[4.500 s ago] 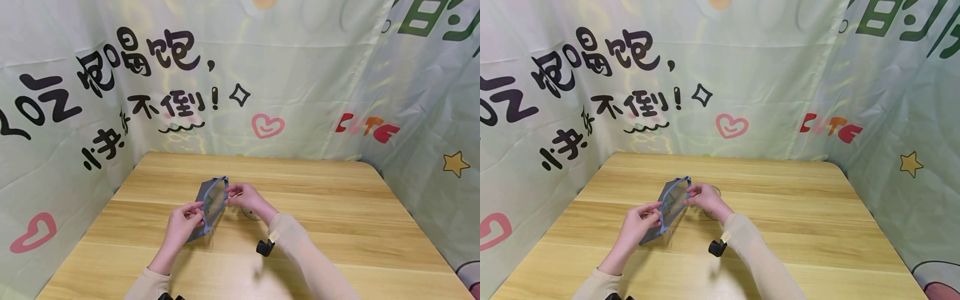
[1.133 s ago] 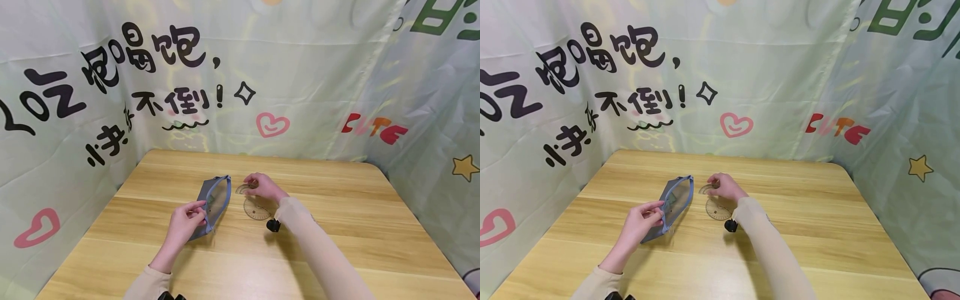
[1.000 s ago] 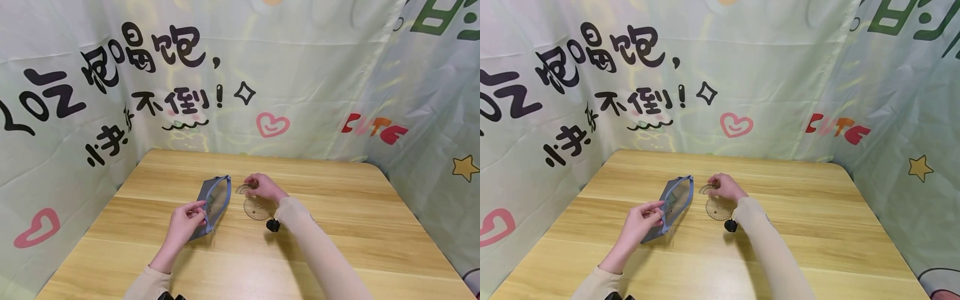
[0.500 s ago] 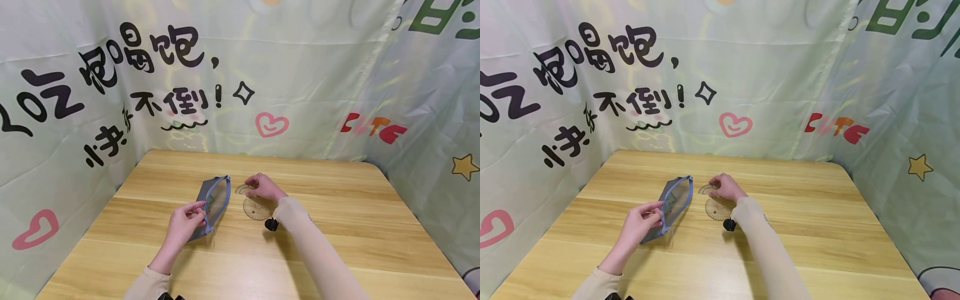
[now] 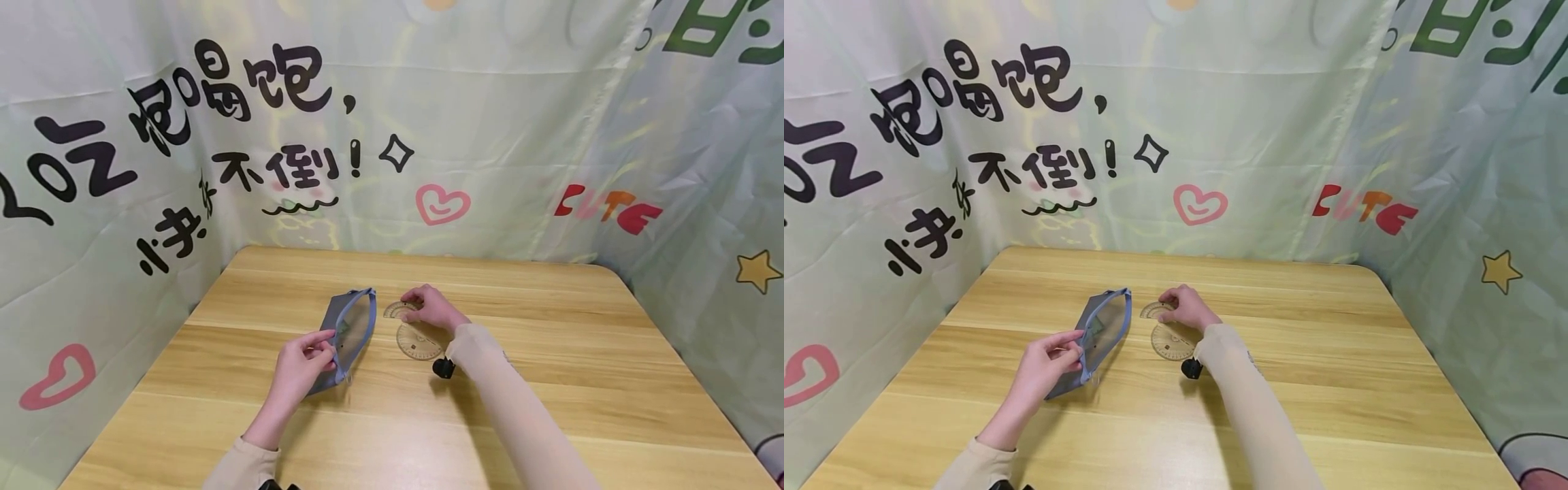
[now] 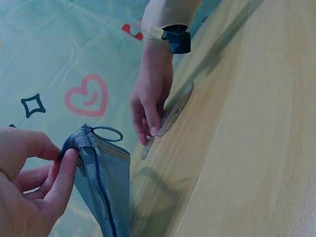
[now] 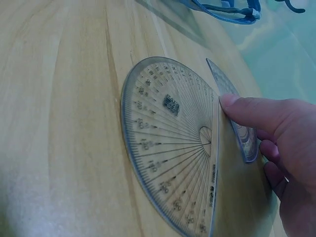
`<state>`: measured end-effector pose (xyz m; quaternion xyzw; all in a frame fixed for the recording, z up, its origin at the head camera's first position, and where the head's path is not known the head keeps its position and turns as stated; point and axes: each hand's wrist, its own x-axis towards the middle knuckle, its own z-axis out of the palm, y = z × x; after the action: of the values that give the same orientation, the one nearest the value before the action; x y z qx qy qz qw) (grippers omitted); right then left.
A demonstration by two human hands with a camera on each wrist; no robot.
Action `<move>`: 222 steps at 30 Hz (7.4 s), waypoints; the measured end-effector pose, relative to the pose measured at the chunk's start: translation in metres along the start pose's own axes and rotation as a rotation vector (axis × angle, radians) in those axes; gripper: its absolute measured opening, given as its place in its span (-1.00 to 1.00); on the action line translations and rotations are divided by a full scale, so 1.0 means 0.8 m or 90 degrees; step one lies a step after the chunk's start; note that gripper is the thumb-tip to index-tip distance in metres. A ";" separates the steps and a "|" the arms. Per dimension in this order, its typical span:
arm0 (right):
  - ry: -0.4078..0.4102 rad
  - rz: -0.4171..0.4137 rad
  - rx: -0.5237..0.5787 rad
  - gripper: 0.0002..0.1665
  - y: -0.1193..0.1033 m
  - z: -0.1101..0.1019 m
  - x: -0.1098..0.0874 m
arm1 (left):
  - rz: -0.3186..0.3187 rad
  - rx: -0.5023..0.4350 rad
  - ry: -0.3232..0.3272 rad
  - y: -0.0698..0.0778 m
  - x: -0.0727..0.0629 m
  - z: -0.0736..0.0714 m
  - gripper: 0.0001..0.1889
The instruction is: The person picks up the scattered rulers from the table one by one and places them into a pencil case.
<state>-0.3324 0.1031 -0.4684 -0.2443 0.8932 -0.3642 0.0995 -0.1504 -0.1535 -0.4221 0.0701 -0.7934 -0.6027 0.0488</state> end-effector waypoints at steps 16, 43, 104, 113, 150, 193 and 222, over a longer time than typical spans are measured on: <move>0.019 -0.011 0.024 -0.47 0.008 0.007 0.001 | -0.001 0.004 0.002 -0.002 0.002 0.000 -0.65; 0.026 0.038 0.001 -0.48 -0.001 -0.007 -0.011 | 0.002 0.006 0.009 -0.002 0.002 -0.001 -0.65; 0.050 0.051 -0.037 -0.76 -0.044 -0.021 -0.052 | 0.003 -0.001 0.005 -0.002 0.001 0.000 -0.64; 0.052 0.080 0.013 -0.79 -0.051 -0.023 -0.057 | 0.003 -0.008 0.003 -0.003 0.001 0.000 -0.64; 0.039 0.116 0.193 -0.74 -0.074 -0.025 -0.070 | 0.000 0.000 0.008 -0.001 0.001 0.001 -0.65; 0.009 0.065 0.312 -0.60 -0.099 0.002 -0.059 | 0.002 0.004 0.005 -0.002 0.001 0.003 -0.64; -0.015 0.076 0.350 -0.52 -0.107 0.017 -0.044 | 0.002 -0.010 0.007 -0.002 0.000 0.004 -0.65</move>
<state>-0.2659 0.0602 -0.4182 -0.1596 0.7722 -0.5837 0.1936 -0.1510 -0.1508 -0.4244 0.0715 -0.7883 -0.6086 0.0549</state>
